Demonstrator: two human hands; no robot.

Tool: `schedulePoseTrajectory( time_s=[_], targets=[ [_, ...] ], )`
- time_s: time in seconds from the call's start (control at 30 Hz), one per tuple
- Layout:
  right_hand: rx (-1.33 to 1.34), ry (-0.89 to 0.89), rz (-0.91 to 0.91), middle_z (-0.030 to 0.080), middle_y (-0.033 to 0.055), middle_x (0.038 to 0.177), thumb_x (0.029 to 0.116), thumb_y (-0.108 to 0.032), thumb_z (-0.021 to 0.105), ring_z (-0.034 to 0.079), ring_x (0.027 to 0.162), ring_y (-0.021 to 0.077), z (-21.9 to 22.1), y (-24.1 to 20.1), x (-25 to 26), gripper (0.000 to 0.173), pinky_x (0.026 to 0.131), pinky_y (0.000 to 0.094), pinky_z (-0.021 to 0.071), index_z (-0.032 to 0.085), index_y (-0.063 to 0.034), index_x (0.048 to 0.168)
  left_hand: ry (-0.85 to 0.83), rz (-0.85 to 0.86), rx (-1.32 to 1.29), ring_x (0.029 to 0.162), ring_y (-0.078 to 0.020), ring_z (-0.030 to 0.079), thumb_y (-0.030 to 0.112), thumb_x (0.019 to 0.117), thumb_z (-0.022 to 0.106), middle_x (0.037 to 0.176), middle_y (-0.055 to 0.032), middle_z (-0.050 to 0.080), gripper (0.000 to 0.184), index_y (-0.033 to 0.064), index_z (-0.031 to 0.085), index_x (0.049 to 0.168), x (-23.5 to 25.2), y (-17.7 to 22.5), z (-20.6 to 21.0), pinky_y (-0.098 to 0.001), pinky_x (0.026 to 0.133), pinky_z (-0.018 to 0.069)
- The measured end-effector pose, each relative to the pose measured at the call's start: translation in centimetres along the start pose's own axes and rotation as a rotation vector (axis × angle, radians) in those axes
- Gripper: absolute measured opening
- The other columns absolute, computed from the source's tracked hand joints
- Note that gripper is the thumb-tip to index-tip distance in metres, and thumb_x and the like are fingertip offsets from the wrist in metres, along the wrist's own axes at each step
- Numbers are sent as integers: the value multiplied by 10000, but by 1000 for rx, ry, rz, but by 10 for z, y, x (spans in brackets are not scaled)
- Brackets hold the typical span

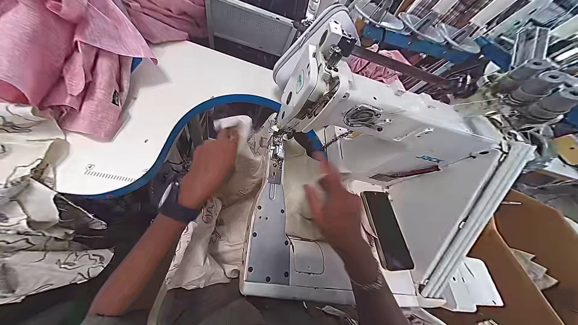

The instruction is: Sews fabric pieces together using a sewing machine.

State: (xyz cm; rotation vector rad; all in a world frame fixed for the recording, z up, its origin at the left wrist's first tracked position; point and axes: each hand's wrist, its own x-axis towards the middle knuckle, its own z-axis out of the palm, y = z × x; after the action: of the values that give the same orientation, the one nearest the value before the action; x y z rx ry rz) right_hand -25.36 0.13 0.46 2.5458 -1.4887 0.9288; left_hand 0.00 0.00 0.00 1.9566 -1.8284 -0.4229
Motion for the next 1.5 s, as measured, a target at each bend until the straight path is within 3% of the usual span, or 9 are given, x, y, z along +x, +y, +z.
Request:
schedulePoseTrajectory(
  time_s=[0.1, 0.3, 0.5, 0.7, 0.83, 1.03, 1.2, 1.33, 1.5],
  targets=[
    [-73, -101, -381, 638, 161, 685, 866, -47, 676, 625, 507, 337, 68, -1, 34, 234, 410, 447, 460, 780, -95, 1070, -4, 239, 226, 941, -468, 699, -63, 855, 687, 1375, -246, 611, 418, 88, 711, 1245, -48, 11, 23, -572, 703, 561],
    [-40, -172, -291, 631, 165, 622, 836, -70, 596, 629, 493, 360, 72, 23, 17, 246, 406, 473, 448, 800, -91, 971, -572, 483, -468, 568, -319, 633, 72, 877, 618, 614, -144, 610, 174, -11, 670, 734, -142, -24, -1, -525, 544, 476],
    [177, -328, -185, 718, 148, 805, 835, -159, 667, 693, 642, 327, 42, 12, 18, 357, 530, 495, 528, 735, -15, 1155, 110, 197, -464, 949, -357, 700, 160, 1005, 597, 1089, -232, 679, 254, -56, 662, 1121, -3, 21, 89, -510, 830, 579],
    [-129, -321, 366, 703, 295, 931, 997, -203, 632, 673, 927, 477, -10, 91, 42, 287, 825, 678, 457, 732, 63, 1039, -95, -101, -412, 904, -429, 690, 363, 1053, 533, 1088, -248, 695, 683, 90, 272, 1622, 4, 40, 99, -602, 794, 525],
    [91, -317, 209, 726, 143, 827, 951, -297, 688, 674, 729, 302, 30, 38, 37, 347, 678, 535, 516, 750, -52, 1190, 121, 71, -437, 876, -374, 701, 363, 910, 759, 1305, -252, 605, 631, -12, 552, 1374, 12, 27, 109, -559, 704, 557],
    [-102, -204, 279, 726, 225, 872, 1013, -182, 590, 699, 793, 411, 3, 79, 42, 263, 701, 635, 494, 738, 7, 1120, 104, 288, -259, 1412, -428, 459, 97, 1024, 497, 1592, -243, 387, 356, -3, 630, 1339, 0, 20, 108, -551, 1093, 437],
    [236, -471, 125, 744, 72, 965, 787, -451, 806, 696, 863, 197, 17, 52, 35, 510, 754, 468, 554, 762, -95, 1150, 133, 236, -349, 1086, -346, 695, 191, 1026, 526, 1377, -238, 596, 426, -47, 543, 1380, 8, 17, 109, -491, 844, 580],
    [211, -423, 175, 686, -2, 755, 914, -301, 704, 632, 696, 90, 12, 65, 35, 198, 662, 362, 503, 756, -110, 916, 128, 183, -399, 974, -336, 685, 294, 982, 635, 1212, -213, 655, 510, -31, 560, 1367, 12, 17, 110, -507, 826, 563],
    [-171, -199, 359, 706, 252, 847, 1019, -182, 592, 671, 796, 483, -1, 87, 46, 229, 692, 702, 442, 748, -22, 1070, 107, 135, -428, 990, -343, 666, 362, 917, 747, 1294, -227, 587, 646, 10, 541, 1418, 15, 17, 108, -495, 805, 568]
  ],
)
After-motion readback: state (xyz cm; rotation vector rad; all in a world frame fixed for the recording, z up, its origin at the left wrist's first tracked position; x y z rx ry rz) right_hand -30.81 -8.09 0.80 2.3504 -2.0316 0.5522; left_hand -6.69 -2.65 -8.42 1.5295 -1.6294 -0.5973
